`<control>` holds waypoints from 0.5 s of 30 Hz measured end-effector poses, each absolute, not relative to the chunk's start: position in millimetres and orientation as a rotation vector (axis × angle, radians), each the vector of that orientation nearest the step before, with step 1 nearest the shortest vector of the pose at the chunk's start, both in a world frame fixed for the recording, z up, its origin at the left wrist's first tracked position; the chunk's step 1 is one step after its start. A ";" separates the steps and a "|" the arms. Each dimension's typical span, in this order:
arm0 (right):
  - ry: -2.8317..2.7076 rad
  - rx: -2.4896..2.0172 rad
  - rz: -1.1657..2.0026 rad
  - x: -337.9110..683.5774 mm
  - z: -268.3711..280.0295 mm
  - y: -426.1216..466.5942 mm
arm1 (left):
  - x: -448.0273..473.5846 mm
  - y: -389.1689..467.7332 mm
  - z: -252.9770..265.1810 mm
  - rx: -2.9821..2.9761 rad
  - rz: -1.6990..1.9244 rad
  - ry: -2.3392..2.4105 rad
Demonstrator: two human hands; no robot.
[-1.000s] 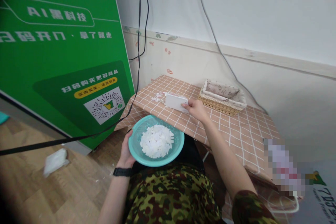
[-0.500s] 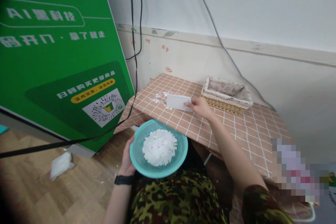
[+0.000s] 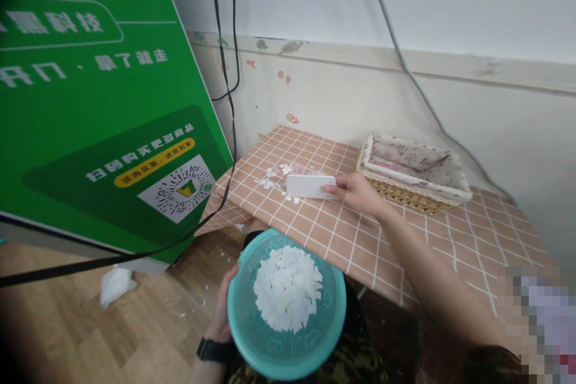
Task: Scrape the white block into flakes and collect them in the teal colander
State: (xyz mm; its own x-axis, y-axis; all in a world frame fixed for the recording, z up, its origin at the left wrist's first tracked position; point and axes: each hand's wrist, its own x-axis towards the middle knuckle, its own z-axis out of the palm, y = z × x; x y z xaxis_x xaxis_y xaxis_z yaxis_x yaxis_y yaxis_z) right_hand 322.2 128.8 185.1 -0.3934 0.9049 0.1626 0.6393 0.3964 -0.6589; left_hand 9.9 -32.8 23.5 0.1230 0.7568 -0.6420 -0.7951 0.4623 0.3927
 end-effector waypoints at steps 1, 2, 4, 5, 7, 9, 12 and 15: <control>-2.171 -1.314 0.728 322.3 184.1 131.2 | 10.6 -32.7 23.3 -0.054 1.127 0.919; -2.184 -1.312 0.767 322.7 183.6 133.4 | 11.0 -32.5 23.4 -0.055 1.119 0.934; -2.182 -1.314 0.821 323.6 184.3 137.0 | 11.5 -31.6 24.9 -0.055 1.103 0.961; -2.172 -1.318 0.830 323.8 185.1 138.4 | 11.7 -30.7 26.5 -0.056 1.095 0.972; -2.167 -1.328 0.826 323.3 186.9 140.5 | 12.3 -27.8 31.0 -0.064 1.075 0.989; -2.203 -1.339 0.838 323.1 188.6 141.9 | 13.3 -23.8 36.2 -0.073 1.054 0.998; -2.261 -1.348 0.926 326.9 191.9 143.1 | 14.8 -17.7 42.0 -0.072 1.032 1.009; -2.275 -1.364 1.004 334.0 195.8 143.6 | 14.9 -13.7 42.8 -0.070 1.018 1.024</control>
